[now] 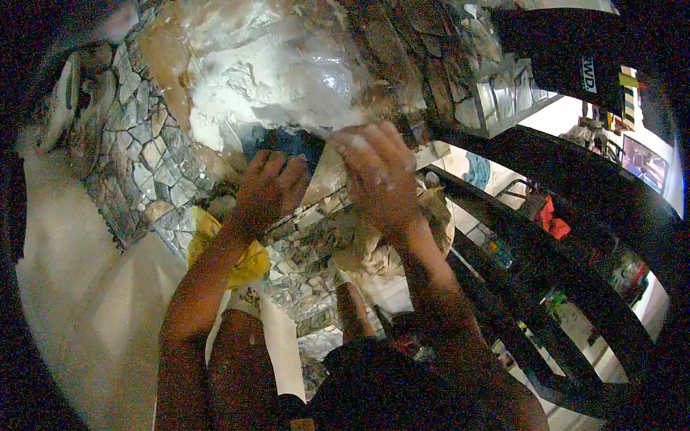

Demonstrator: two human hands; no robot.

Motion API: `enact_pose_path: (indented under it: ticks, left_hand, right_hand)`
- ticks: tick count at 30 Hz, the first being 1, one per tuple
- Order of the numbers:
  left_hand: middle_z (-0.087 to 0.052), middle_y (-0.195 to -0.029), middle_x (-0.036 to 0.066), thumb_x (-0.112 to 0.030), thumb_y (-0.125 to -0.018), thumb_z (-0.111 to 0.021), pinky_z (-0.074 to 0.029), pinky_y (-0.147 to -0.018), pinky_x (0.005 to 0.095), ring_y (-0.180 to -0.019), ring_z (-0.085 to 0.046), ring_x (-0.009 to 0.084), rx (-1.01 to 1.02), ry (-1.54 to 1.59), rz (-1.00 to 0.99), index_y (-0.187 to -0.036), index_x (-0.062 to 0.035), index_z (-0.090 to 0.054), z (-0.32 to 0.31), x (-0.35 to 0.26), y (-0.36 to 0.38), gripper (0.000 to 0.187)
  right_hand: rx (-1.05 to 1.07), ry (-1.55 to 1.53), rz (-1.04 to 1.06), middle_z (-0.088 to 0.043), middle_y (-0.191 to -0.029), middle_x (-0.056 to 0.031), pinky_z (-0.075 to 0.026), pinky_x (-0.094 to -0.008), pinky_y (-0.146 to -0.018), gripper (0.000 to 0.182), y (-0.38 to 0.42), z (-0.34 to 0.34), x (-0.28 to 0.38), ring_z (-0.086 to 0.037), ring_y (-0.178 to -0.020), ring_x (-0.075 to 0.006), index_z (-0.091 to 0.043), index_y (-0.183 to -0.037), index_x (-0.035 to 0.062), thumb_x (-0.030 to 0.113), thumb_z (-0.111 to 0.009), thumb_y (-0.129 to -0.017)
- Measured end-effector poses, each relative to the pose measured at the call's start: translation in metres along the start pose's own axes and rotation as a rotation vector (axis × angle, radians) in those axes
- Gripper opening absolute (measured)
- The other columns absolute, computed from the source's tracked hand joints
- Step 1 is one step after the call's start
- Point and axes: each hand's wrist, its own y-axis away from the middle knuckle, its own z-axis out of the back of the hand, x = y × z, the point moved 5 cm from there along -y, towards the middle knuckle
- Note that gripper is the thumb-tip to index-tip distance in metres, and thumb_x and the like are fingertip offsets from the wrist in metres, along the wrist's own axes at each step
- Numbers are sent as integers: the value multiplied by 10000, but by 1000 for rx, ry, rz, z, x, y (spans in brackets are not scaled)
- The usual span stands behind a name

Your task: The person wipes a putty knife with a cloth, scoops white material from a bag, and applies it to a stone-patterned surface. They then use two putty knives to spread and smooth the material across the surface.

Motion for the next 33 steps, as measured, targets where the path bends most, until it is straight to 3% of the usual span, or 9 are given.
enact_pose_path:
  ticks: [6,9,15,19,21,27,29,32,33]
  left_hand:
    - [-480,-761,46,-169,-688,-564,-420,-699,354,-735,-472,205,-123,46,21,-694,-80,-587,10,-1,-10,92]
    - [-498,-758,54,-165,-669,-569,-429,-711,368,-738,-487,211,-205,131,-54,-691,-64,-601,10,-6,-10,108]
    - [-502,-730,55,-158,-647,-571,-429,-711,365,-731,-499,214,15,140,-145,-662,-55,-606,-2,-7,-3,110]
    - [-501,-720,55,-145,-640,-567,-428,-711,365,-727,-501,214,-49,189,-146,-667,-46,-608,1,-9,-6,110]
    - [-503,-728,56,-138,-639,-567,-428,-713,364,-736,-504,216,-98,197,-184,-705,-33,-611,8,-14,-5,131]
    - [-549,-831,59,-92,-650,-587,-465,-659,314,-787,-550,205,36,156,296,-860,-61,-612,14,12,34,214]
    - [-569,-779,56,-58,-672,-604,-483,-599,308,-716,-582,195,-192,207,460,-830,-72,-620,24,38,52,159]
    - [-560,-675,72,-35,-704,-606,-492,-582,322,-605,-580,217,-173,506,842,-792,-36,-617,54,58,31,88]
    - [-561,-621,106,-41,-737,-595,-486,-578,332,-568,-574,256,-195,532,794,-725,-11,-601,62,56,13,33]
  right_hand:
    - [183,-13,156,-567,-843,-113,-465,-370,-661,278,5,-32,9,-543,-760,-301,-583,-955,74,14,-538,-687]
    - [63,-87,99,-577,-824,-120,-444,-384,-641,278,-3,-43,-13,-548,-753,-312,-597,-883,38,-81,-577,-633]
    - [88,-138,54,-565,-829,-138,-448,-379,-666,248,0,-27,-8,-547,-766,-333,-582,-875,15,-96,-575,-653]
    - [219,-146,54,-546,-866,-139,-485,-405,-726,282,7,-50,-11,-542,-818,-353,-572,-975,47,-32,-511,-712]
    - [84,-73,-26,-550,-874,-153,-460,-399,-708,254,7,-53,-27,-539,-817,-355,-549,-902,25,-73,-548,-667]
    - [45,58,66,-535,-842,-133,-420,-387,-649,264,15,-30,-55,-517,-783,-341,-528,-838,40,-53,-566,-593]
    - [81,129,193,-525,-814,-108,-407,-381,-632,256,21,-30,-50,-510,-760,-310,-532,-818,54,-15,-574,-575]
    - [104,137,369,-513,-776,-71,-395,-379,-626,233,34,-36,-36,-503,-742,-259,-538,-785,66,46,-587,-558]
    - [109,116,411,-512,-771,-63,-395,-383,-633,226,36,-43,-31,-504,-745,-250,-539,-775,66,65,-591,-555]
